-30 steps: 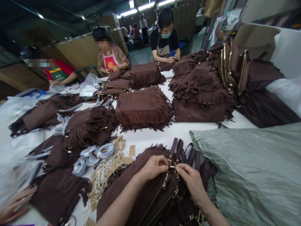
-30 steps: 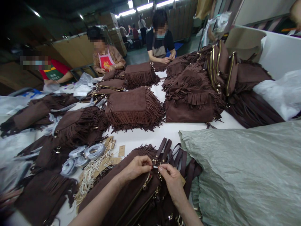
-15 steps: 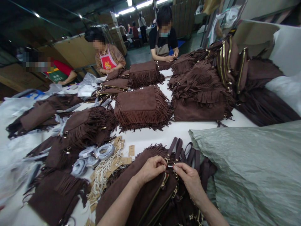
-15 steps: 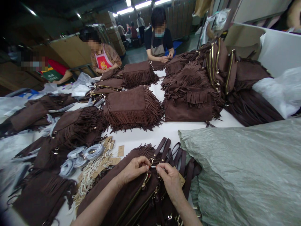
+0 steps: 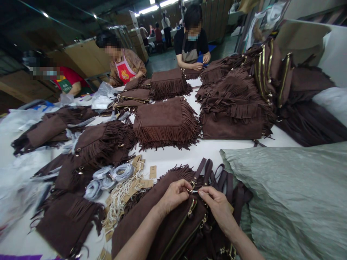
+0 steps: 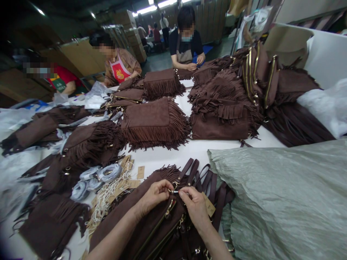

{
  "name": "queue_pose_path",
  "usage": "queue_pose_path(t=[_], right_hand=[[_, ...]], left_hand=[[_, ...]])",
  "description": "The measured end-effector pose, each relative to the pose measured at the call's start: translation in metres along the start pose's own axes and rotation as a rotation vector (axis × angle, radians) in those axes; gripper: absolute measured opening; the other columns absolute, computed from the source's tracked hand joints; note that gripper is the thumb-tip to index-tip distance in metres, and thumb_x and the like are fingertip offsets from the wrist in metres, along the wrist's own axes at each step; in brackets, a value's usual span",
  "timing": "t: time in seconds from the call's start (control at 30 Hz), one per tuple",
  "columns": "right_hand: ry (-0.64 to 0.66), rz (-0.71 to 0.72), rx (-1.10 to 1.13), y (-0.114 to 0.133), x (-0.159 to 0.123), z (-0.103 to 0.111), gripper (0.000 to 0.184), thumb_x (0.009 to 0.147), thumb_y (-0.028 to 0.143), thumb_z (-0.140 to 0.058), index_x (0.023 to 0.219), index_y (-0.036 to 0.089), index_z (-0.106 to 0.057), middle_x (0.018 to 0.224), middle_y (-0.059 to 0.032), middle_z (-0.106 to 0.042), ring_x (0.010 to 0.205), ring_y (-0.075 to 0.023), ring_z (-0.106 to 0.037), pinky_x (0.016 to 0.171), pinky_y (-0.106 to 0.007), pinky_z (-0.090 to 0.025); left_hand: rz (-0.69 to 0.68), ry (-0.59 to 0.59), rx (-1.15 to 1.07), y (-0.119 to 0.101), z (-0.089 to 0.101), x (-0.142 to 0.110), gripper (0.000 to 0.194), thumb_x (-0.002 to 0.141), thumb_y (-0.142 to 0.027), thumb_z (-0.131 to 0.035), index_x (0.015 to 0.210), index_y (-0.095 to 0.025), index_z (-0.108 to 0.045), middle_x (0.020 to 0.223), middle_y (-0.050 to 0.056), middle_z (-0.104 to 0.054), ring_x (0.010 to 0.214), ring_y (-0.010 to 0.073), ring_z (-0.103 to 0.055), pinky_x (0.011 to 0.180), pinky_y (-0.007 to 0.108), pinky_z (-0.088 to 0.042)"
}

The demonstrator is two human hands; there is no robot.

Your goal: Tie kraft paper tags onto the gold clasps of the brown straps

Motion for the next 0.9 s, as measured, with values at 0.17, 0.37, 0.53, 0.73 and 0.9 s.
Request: queue_pose_path(t=[0.17, 0.37, 0.53, 0.73, 0.9], right_hand=[[0.050, -0.017, 0.008, 0.000, 0.001, -0.006, 0.026, 0.068, 0.045, -0.055, 0.066, 0.021, -0.064, 0.067, -0.0006, -0.064, 0.068, -0.0193, -0.056, 0.065, -0.028, -0.042], [0.071, -0.009, -0.005, 0.001, 0.002, -0.010, 0.025, 0.068, 0.044, -0.055, 0.065, 0.021, -0.064, 0.066, -0.0011, -0.063, 0.067, -0.0194, -0.055, 0.066, -0.029, -0.042], [0.111, 0.015, -0.049, 0.006, 0.003, -0.014, 0.026, 0.069, 0.043, -0.052, 0.064, 0.020, -0.064, 0.066, -0.0011, -0.063, 0.068, -0.0190, -0.056, 0.067, -0.029, -0.041], [0.141, 0.023, -0.068, 0.006, 0.003, -0.016, 0.026, 0.072, 0.042, -0.050, 0.066, 0.020, -0.064, 0.068, -0.0006, -0.062, 0.070, -0.0183, -0.056, 0.067, -0.028, -0.041], [0.150, 0.026, -0.071, 0.003, 0.005, -0.017, 0.026, 0.072, 0.042, -0.051, 0.065, 0.021, -0.064, 0.068, 0.0002, -0.061, 0.070, -0.0183, -0.056, 0.068, -0.029, -0.042]], left_hand=[[-0.008, -0.001, -0.022, -0.003, -0.001, -0.002, 0.022, 0.058, -0.018, -0.047, 0.078, -0.014, -0.053, 0.054, -0.006, -0.040, 0.052, 0.0081, -0.035, 0.050, 0.020, -0.027], [-0.018, -0.007, -0.010, -0.002, 0.000, 0.000, 0.022, 0.059, -0.017, -0.047, 0.079, -0.014, -0.054, 0.055, -0.005, -0.041, 0.053, 0.0085, -0.036, 0.050, 0.020, -0.027], [-0.070, -0.030, -0.042, -0.005, 0.001, -0.001, 0.026, 0.058, -0.014, -0.047, 0.083, -0.014, -0.054, 0.058, -0.005, -0.043, 0.055, 0.0082, -0.037, 0.052, 0.020, -0.029], [-0.125, -0.118, -0.018, -0.009, 0.004, -0.007, 0.017, 0.066, -0.018, -0.055, 0.083, -0.014, -0.054, 0.058, -0.006, -0.045, 0.053, 0.0071, -0.039, 0.052, 0.019, -0.031], [-0.273, -0.246, 0.224, -0.017, 0.008, -0.012, 0.005, 0.072, -0.018, -0.055, 0.072, -0.015, -0.060, 0.067, 0.000, -0.055, 0.062, 0.0101, -0.050, 0.060, 0.021, -0.040]])
Point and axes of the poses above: each hand's wrist, its own x-axis towards the middle knuckle, its own z-axis out of the back of the hand, y = z × x, the point moved 9 cm from there along x, towards the middle knuckle
